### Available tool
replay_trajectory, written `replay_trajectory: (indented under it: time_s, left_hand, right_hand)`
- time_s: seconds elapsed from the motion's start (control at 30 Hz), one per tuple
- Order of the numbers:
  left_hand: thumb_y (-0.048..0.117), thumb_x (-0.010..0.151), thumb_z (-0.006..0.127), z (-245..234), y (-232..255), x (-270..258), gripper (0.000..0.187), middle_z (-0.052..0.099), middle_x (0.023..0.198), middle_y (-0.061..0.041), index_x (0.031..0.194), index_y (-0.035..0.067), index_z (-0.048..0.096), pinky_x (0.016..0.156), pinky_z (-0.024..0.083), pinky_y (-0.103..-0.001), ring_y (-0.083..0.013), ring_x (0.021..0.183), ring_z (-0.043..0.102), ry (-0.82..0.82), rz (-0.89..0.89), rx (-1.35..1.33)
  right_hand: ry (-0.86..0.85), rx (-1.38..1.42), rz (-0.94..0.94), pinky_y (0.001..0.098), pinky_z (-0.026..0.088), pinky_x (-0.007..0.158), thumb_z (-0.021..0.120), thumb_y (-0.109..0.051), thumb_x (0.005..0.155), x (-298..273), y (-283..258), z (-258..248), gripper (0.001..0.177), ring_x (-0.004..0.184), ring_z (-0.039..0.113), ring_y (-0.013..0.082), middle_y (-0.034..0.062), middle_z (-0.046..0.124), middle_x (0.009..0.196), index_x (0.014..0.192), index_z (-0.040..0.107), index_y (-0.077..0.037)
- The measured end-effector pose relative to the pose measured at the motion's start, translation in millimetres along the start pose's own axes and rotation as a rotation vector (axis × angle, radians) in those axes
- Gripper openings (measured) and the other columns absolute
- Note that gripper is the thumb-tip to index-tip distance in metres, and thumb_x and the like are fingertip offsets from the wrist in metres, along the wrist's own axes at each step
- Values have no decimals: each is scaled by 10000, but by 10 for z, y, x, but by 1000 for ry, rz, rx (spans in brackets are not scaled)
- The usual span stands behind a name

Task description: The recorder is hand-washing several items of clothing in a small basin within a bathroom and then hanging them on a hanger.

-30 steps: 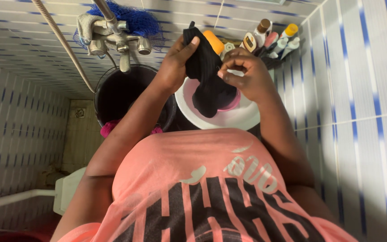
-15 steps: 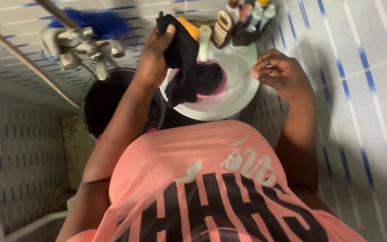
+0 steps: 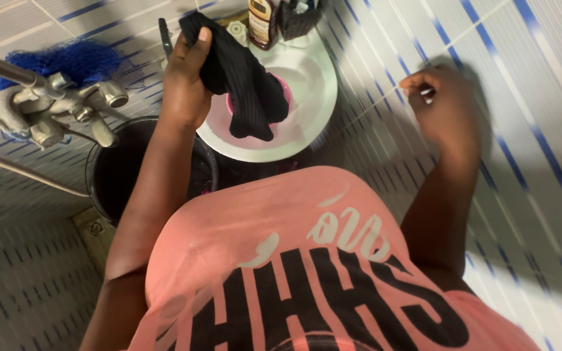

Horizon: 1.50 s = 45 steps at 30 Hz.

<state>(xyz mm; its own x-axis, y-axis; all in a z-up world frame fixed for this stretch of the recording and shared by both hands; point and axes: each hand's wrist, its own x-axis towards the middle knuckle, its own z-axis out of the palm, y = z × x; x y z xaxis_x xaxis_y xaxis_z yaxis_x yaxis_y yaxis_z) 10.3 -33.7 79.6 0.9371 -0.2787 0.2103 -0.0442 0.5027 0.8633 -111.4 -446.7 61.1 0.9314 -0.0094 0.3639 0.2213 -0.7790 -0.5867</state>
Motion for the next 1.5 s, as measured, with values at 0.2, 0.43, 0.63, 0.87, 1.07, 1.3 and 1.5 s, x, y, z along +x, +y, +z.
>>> replay_trajectory:
  time_s: [0.2,0.43,0.63,0.87,1.07,1.3,1.5]
  left_hand:
    - [210,1111,623,51,-99,53,200,668,1080,-23,1233,52,620,932,532,-304,-130,997,648,-71,-35,-45]
    - [181,1099,626,178,-146,99,198,679,1121,-39,1236,38,618,995,529,-308,-140,1059,657,-110,-80,-90]
    - [199,1100,641,241,-147,64,226,674,1142,-47,1255,36,613,999,526,-320,-155,1070,653,-165,-93,-96]
    - [240,1092,636,285,-97,8,255,672,1137,-45,1253,45,603,992,535,-321,-158,1060,657,-185,-116,-55]
    - [207,1087,646,213,-173,25,241,674,1142,-40,1259,40,621,1003,526,-318,-155,1071,652,-152,-125,-87]
    - [190,1080,641,217,-201,50,233,681,1145,-41,1262,45,626,1003,537,-325,-154,1072,660,-117,-142,-90]
    - [190,1090,633,201,-185,56,217,681,1147,-49,1250,44,614,1006,537,-328,-159,1074,661,-146,-127,-96]
  right_hand:
    - [89,107,123,278,523,791,716,-5,996,-298,-120,-75,126,881,681,157,76,740,1047,1108,752,-49]
    - [95,253,167,253,505,814,679,-40,1067,-545,-285,-133,100,901,653,98,23,730,1010,1156,726,-42]
    - [291,744,393,287,567,792,516,-89,1056,-655,-108,-129,305,832,701,128,40,721,960,1309,677,-34]
    - [391,1524,289,343,566,796,563,-64,1067,-772,48,-130,369,777,671,217,107,692,966,1415,622,44]
    - [402,1714,330,332,533,795,588,-96,1031,-833,-21,-36,370,793,659,196,78,684,934,1374,635,35]
    - [496,1791,439,348,508,777,610,-97,968,-852,82,227,319,775,621,199,58,683,932,1248,661,46]
    - [560,1792,528,354,510,747,593,-87,954,-853,65,516,311,731,609,196,63,686,909,1234,674,21]
